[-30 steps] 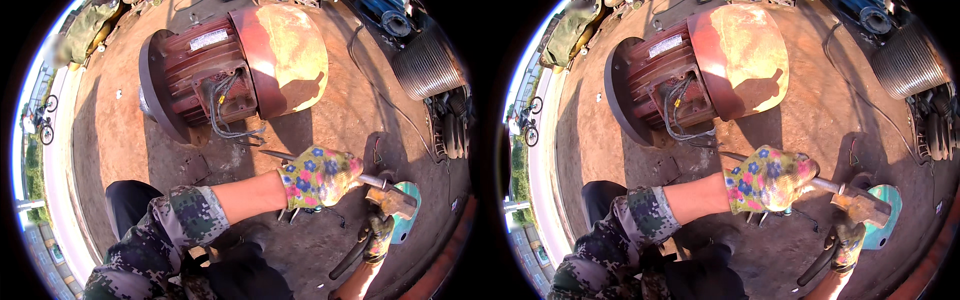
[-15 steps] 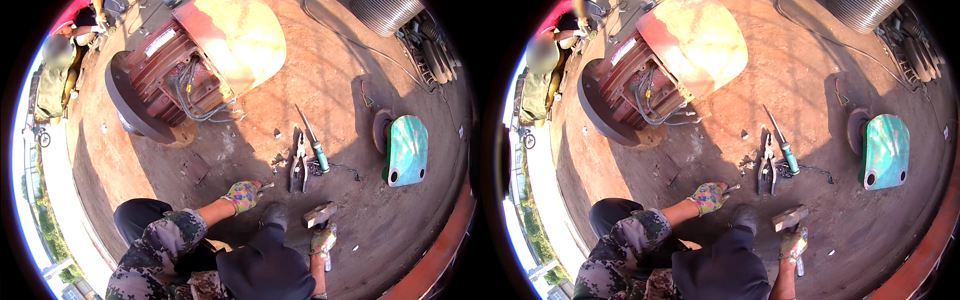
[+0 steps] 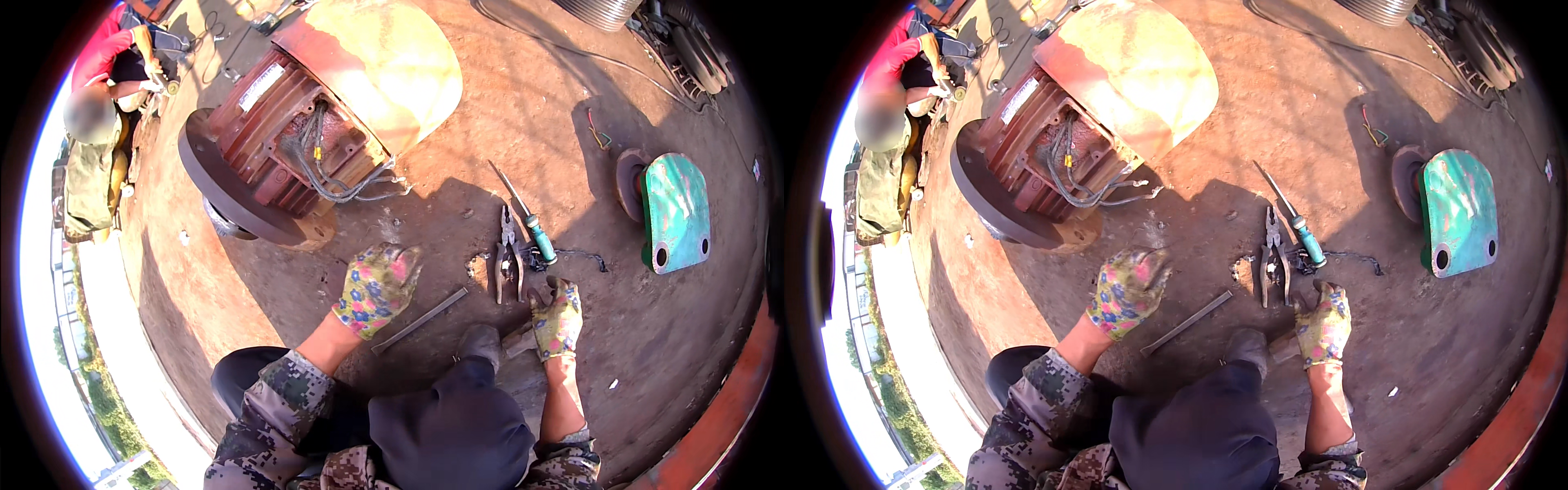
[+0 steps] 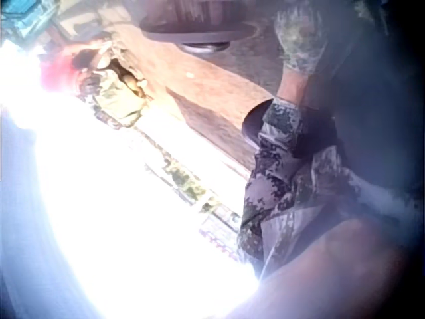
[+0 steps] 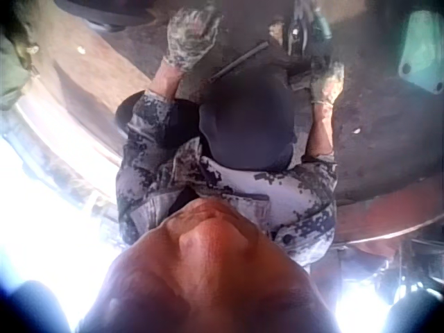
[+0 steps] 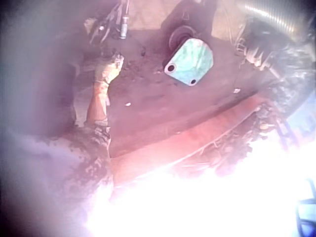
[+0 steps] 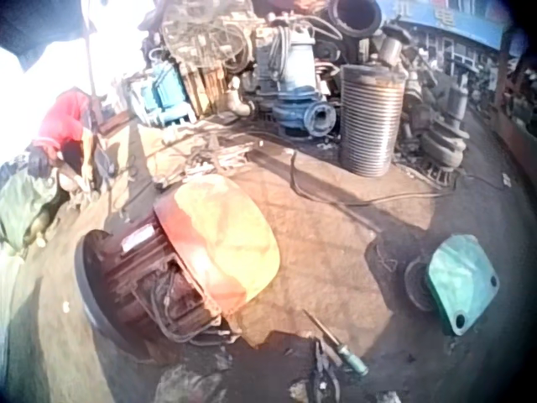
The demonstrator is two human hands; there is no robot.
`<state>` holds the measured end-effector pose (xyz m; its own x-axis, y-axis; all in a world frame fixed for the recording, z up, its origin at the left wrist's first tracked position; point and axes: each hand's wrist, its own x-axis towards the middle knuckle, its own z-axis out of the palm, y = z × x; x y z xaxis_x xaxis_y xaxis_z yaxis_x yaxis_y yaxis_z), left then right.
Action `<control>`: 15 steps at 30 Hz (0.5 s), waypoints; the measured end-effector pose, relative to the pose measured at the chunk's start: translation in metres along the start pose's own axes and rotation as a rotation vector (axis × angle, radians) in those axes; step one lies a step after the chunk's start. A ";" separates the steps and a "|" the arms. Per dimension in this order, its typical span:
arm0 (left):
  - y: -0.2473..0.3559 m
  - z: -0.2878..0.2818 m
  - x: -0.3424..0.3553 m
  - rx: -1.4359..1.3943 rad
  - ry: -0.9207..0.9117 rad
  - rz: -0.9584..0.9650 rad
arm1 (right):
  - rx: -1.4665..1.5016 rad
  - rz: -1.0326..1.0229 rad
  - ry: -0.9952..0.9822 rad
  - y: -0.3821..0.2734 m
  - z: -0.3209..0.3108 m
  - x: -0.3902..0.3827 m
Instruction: The person uses a hammer and metal bar to repeatedly strike the end of a red electric motor, likely to loosen a component. They reposition the motor and continue striking it from different angles.
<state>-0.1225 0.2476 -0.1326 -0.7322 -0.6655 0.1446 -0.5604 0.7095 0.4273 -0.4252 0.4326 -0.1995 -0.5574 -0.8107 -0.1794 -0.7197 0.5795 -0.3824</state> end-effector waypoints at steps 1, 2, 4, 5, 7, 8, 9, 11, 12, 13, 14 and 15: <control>-0.006 -0.029 0.008 0.105 0.144 0.055 | 0.034 0.024 0.022 0.011 -0.005 -0.021; -0.013 -0.056 0.015 0.229 0.329 0.106 | 0.064 0.090 0.063 0.022 -0.006 -0.043; -0.040 -0.110 0.029 0.283 0.444 0.023 | -0.041 0.192 0.004 0.042 -0.006 -0.082; -0.051 -0.131 0.033 0.388 0.413 -0.069 | 0.179 0.323 -0.039 0.048 -0.002 -0.096; -0.068 -0.148 0.042 0.528 0.366 -0.081 | -0.331 0.126 -0.140 0.053 -0.004 -0.116; -0.074 -0.153 0.044 0.592 0.335 -0.114 | -0.255 0.111 -0.132 0.052 -0.005 -0.116; -0.078 -0.155 0.045 0.616 0.310 -0.100 | -0.191 0.105 -0.131 0.049 -0.006 -0.108; -0.083 -0.152 0.046 0.646 0.278 -0.017 | -0.089 0.192 -0.088 0.035 -0.009 -0.082; -0.085 -0.149 0.048 0.693 0.271 -0.090 | 0.023 0.092 0.035 0.027 -0.009 -0.062; -0.085 -0.146 0.049 0.709 0.264 -0.096 | 0.126 0.045 0.127 0.018 -0.006 -0.038; -0.086 -0.144 0.048 0.731 0.260 -0.108 | 0.130 0.039 0.162 0.007 0.001 -0.011; -0.085 -0.144 0.047 0.758 0.258 -0.119 | 0.012 -0.070 0.180 0.001 0.005 0.018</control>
<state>-0.0530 0.1226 -0.0340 -0.5907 -0.7134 0.3770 -0.8066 0.5330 -0.2554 -0.4340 0.4185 -0.2075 -0.5718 -0.8203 0.0127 -0.7552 0.5202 -0.3989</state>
